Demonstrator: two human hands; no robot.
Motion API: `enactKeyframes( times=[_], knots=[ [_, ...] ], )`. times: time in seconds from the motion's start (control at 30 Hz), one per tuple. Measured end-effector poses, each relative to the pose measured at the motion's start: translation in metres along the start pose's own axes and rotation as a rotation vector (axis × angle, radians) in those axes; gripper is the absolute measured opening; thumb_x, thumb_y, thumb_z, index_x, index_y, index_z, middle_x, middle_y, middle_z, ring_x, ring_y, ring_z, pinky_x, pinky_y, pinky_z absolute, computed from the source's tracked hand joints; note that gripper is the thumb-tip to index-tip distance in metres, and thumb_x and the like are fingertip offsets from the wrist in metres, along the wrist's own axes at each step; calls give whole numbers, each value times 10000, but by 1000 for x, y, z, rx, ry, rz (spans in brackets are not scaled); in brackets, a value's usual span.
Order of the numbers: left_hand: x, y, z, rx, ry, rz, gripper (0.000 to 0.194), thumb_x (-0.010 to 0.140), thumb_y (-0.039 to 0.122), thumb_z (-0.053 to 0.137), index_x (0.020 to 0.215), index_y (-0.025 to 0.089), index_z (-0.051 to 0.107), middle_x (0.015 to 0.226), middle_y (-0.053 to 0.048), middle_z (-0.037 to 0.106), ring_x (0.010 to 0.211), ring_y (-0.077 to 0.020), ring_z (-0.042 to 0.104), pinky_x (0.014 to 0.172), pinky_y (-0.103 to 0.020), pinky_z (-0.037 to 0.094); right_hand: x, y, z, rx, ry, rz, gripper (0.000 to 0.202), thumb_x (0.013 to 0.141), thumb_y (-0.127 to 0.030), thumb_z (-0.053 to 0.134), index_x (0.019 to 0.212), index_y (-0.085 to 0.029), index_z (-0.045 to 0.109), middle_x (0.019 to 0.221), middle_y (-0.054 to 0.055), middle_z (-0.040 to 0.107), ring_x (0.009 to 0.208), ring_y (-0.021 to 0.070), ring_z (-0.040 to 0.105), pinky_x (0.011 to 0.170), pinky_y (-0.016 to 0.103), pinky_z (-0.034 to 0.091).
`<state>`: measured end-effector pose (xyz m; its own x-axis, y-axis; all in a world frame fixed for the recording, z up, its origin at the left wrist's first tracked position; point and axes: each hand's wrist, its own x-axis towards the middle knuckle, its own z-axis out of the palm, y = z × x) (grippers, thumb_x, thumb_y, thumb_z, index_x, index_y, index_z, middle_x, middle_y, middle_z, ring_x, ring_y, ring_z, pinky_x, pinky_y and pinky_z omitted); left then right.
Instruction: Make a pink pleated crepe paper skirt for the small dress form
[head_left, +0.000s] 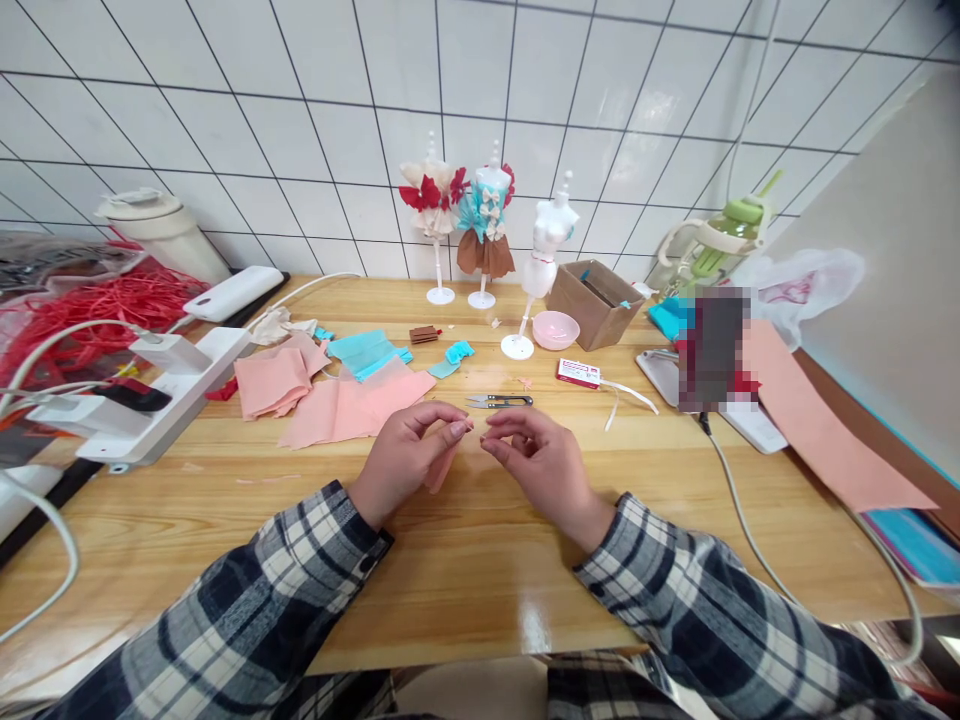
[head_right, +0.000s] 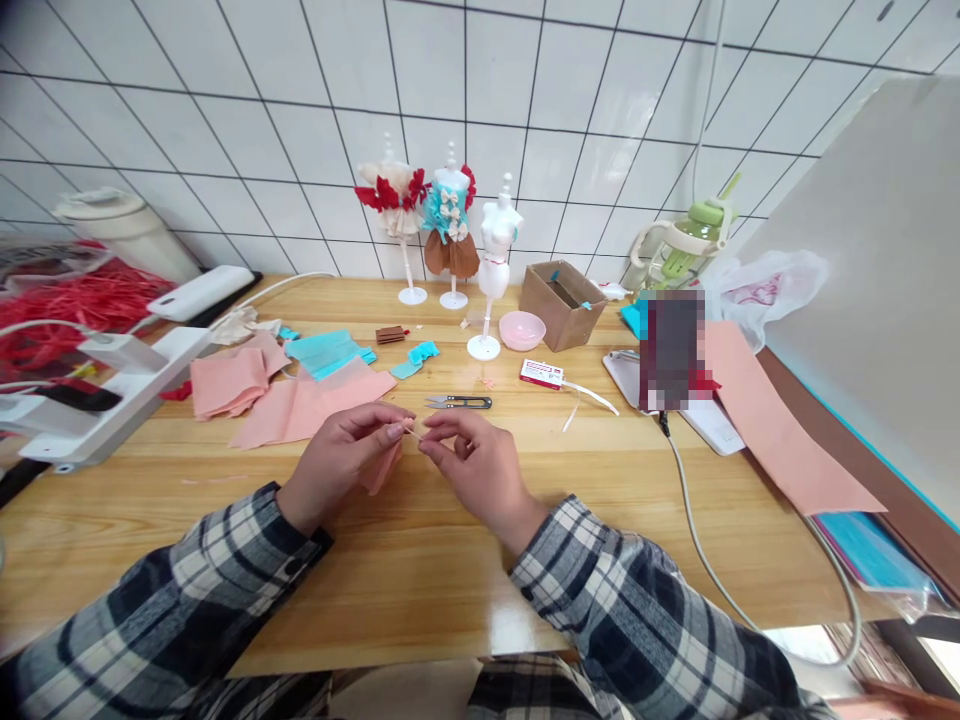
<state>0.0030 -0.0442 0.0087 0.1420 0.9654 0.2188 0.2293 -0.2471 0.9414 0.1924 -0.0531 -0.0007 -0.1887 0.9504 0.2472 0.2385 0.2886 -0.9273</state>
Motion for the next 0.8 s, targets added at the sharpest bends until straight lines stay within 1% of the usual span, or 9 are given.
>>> enactKeyframes(
  times=[0.07,0.17,0.27,0.3,0.37,0.43,0.57,0.7,0.8],
  knots=[
    [0,2,-3,95,-34,175,148,837,322,648,818,192,714,844,-56,743,876,-218,683,831,-352,516,5,3,-2,238,-92,209,271,740,-347,754,954,-202,672,811,33,721,631,128,604,483,218,411],
    [0,6,-9,355,-133,456,92,856,226,622,822,217,706,847,-26,749,946,-202,670,1003,-406,418,13,11,-8,427,-277,384,315,675,-372,790,890,-183,658,797,23,694,648,120,599,427,175,364],
    [-1,9,-13,571,-249,638,156,853,137,586,868,245,698,901,10,759,1017,-186,656,1109,-438,283,17,16,-14,451,-427,440,344,656,-372,801,890,-171,649,786,19,687,639,111,588,433,169,390],
    [-1,10,-13,600,-312,667,187,848,115,569,886,249,693,916,16,759,1029,-178,652,1111,-424,280,18,16,-16,431,-462,444,345,658,-368,798,893,-168,644,776,18,685,640,113,589,439,173,403],
    [-1,11,-13,627,-445,676,232,839,91,534,915,248,686,934,14,754,1026,-164,650,1088,-386,320,18,16,-17,366,-473,432,330,666,-353,787,889,-167,632,752,11,674,641,118,590,440,177,407],
    [-1,13,-12,653,-523,635,245,839,92,510,913,244,687,934,1,745,987,-160,654,1066,-372,348,17,15,-16,287,-444,396,291,678,-317,770,875,-168,617,737,3,664,645,121,592,451,183,410],
    [0,15,-11,699,-563,562,259,845,106,479,892,248,690,905,-8,734,936,-164,654,1081,-391,328,14,12,-14,143,-362,220,190,721,-227,720,863,-170,607,751,1,676,689,123,619,577,227,463],
    [-1,14,-10,752,-523,529,221,815,122,514,870,242,692,876,-5,727,893,-172,657,1089,-424,307,9,6,-12,-95,-290,-8,122,769,-162,684,879,-190,639,776,0,699,698,126,627,622,244,462],
    [-2,13,-7,776,-464,489,178,808,140,533,839,222,689,840,-10,719,824,-172,661,1069,-438,331,4,-2,-11,-337,-180,-218,104,793,-148,691,874,-210,668,754,0,704,704,140,588,627,253,443]
  ],
)
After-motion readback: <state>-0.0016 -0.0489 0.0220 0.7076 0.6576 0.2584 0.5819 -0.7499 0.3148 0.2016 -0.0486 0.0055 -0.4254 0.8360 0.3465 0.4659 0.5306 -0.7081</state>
